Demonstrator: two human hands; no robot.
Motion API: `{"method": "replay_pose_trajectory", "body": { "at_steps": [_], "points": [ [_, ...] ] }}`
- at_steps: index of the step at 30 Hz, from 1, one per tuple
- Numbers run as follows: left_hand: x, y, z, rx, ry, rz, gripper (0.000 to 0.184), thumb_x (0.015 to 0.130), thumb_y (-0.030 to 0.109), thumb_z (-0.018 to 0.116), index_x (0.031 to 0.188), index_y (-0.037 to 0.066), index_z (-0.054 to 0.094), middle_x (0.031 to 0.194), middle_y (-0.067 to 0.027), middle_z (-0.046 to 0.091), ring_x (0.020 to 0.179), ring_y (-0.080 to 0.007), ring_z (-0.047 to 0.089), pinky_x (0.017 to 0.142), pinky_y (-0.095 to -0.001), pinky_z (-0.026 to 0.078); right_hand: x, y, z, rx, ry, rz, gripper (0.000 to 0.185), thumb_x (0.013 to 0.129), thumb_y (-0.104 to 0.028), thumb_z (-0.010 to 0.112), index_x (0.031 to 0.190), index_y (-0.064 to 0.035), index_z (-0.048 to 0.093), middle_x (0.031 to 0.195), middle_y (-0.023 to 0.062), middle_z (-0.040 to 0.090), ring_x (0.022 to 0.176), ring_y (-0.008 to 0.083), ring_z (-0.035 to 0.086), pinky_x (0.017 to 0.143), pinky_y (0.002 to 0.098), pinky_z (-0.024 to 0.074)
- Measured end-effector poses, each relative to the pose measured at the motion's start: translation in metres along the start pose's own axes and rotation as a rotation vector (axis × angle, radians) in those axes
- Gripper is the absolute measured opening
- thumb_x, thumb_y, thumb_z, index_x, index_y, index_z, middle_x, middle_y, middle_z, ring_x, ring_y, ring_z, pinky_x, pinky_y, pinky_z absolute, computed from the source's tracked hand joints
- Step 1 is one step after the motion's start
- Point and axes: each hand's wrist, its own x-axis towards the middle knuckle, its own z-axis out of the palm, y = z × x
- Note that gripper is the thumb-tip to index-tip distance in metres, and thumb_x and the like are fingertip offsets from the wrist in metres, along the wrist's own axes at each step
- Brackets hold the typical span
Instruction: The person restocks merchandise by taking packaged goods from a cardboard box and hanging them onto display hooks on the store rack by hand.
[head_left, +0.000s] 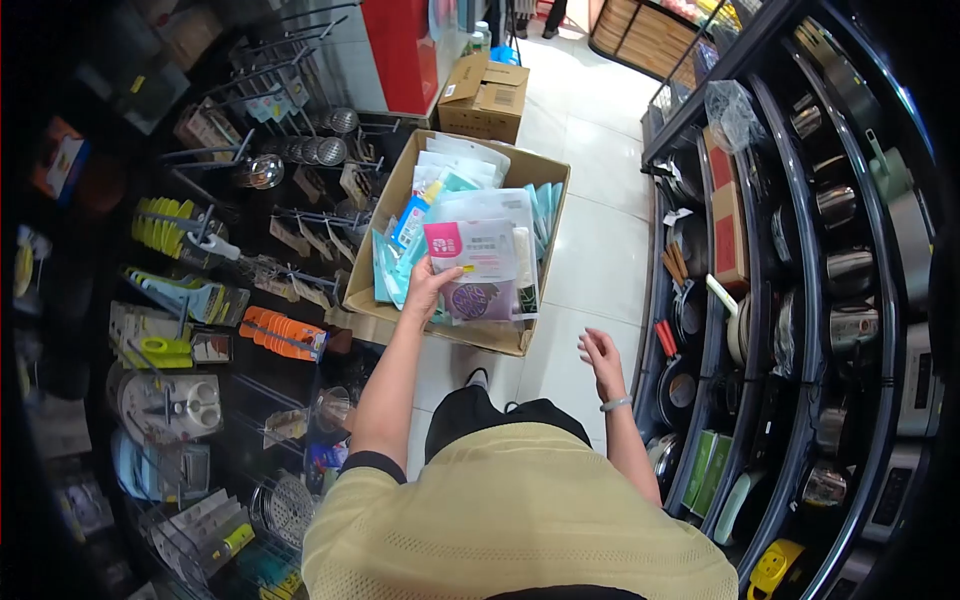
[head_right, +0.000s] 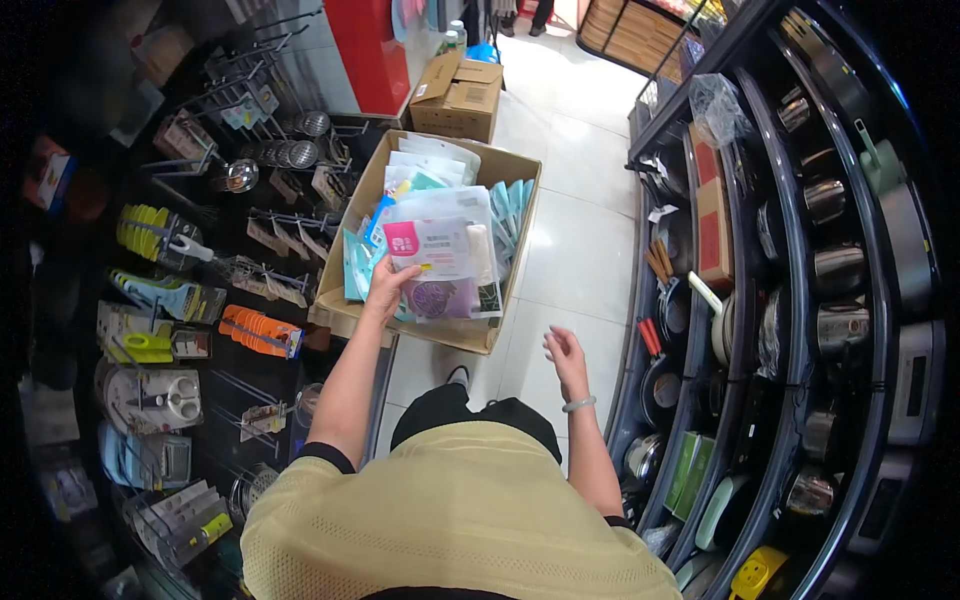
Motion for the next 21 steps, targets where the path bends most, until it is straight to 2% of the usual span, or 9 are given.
{"method": "replay_pose_trajectory", "body": {
  "at_steps": [4, 7, 10, 11, 15, 19, 21],
  "points": [
    [-0.027, 0.014, -0.003, -0.339, -0.058, -0.042, 0.038, 0.072, 0.001, 0.062, 0.109, 0.000, 0.052, 0.105, -0.0087, 0.061, 0.097, -0.0190, 0.057, 0.089, -0.0321, 0.042, 0.021, -0.068, 0.036, -0.011, -0.223, -0.303, 0.040, 0.088, -0.027, 0.055, 0.122, -0.0073, 0.047, 0.109, 0.0075, 0.056, 0.099, 0.0149, 0.053, 0.084, 0.0269, 0.0423],
    [-0.061, 0.003, 0.010, -0.493, -0.062, -0.077, 0.043, 0.073, 0.006, 0.062, 0.113, -0.001, 0.050, 0.109, -0.0101, 0.059, 0.101, -0.0214, 0.056, 0.092, -0.0345, 0.042, 0.013, -0.113, 0.051, 0.171, -0.447, -0.223, 0.051, 0.090, -0.034, 0.049, 0.131, -0.0089, 0.035, 0.119, 0.0086, 0.050, 0.102, 0.0154, 0.052, 0.089, 0.0293, 0.0400],
    [-0.097, -0.009, 0.040, -0.524, -0.003, -0.087, 0.045, 0.072, 0.007, 0.063, 0.114, -0.001, 0.049, 0.110, -0.0100, 0.059, 0.101, -0.0218, 0.056, 0.093, -0.0355, 0.042, 0.008, -0.112, 0.050, 0.240, -0.705, -0.027, 0.059, 0.090, -0.040, 0.046, 0.136, -0.0090, 0.025, 0.126, 0.0099, 0.043, 0.109, 0.0168, 0.047, 0.092, 0.0325, 0.0382],
    [-0.109, -0.012, 0.049, -0.503, 0.010, -0.117, 0.043, 0.074, 0.006, 0.062, 0.114, -0.002, 0.048, 0.110, -0.0113, 0.057, 0.103, -0.0219, 0.055, 0.093, -0.0350, 0.041, 0.006, -0.101, 0.053, 0.322, -0.733, -0.065, 0.063, 0.089, -0.038, 0.050, 0.137, -0.0074, 0.022, 0.128, 0.0108, 0.041, 0.114, 0.0181, 0.043, 0.094, 0.0336, 0.0363],
    [-0.153, -0.025, 0.083, -0.346, 0.203, -0.154, 0.042, 0.075, -0.001, 0.063, 0.114, -0.001, 0.046, 0.109, -0.0131, 0.056, 0.102, -0.0206, 0.055, 0.088, -0.0316, 0.045, -0.014, -0.077, 0.036, 0.109, -0.696, 0.031, 0.063, 0.087, -0.031, 0.056, 0.134, -0.0039, 0.025, 0.128, 0.0121, 0.041, 0.118, 0.0200, 0.039, 0.096, 0.0323, 0.0329],
    [-0.197, -0.033, 0.115, -0.114, 0.417, 0.006, 0.053, 0.074, -0.001, 0.066, 0.117, 0.001, 0.035, 0.111, -0.0117, 0.049, 0.102, -0.0190, 0.051, 0.082, -0.0306, 0.047, -0.038, -0.040, 0.023, 0.076, -0.691, 0.070, 0.062, 0.088, -0.033, 0.054, 0.133, -0.0017, 0.026, 0.128, 0.0132, 0.041, 0.118, 0.0204, 0.038, 0.097, 0.0326, 0.0323],
    [-0.217, -0.034, 0.122, -0.023, 0.531, 0.041, 0.050, 0.074, 0.000, 0.066, 0.113, 0.001, 0.036, 0.108, -0.0117, 0.050, 0.101, -0.0191, 0.052, 0.081, -0.0302, 0.047, -0.044, -0.017, 0.024, 0.217, -0.628, 0.216, 0.060, 0.089, -0.033, 0.053, 0.133, -0.0020, 0.026, 0.128, 0.0127, 0.041, 0.118, 0.0203, 0.038, 0.097, 0.0332, 0.0324]
  ]
}}
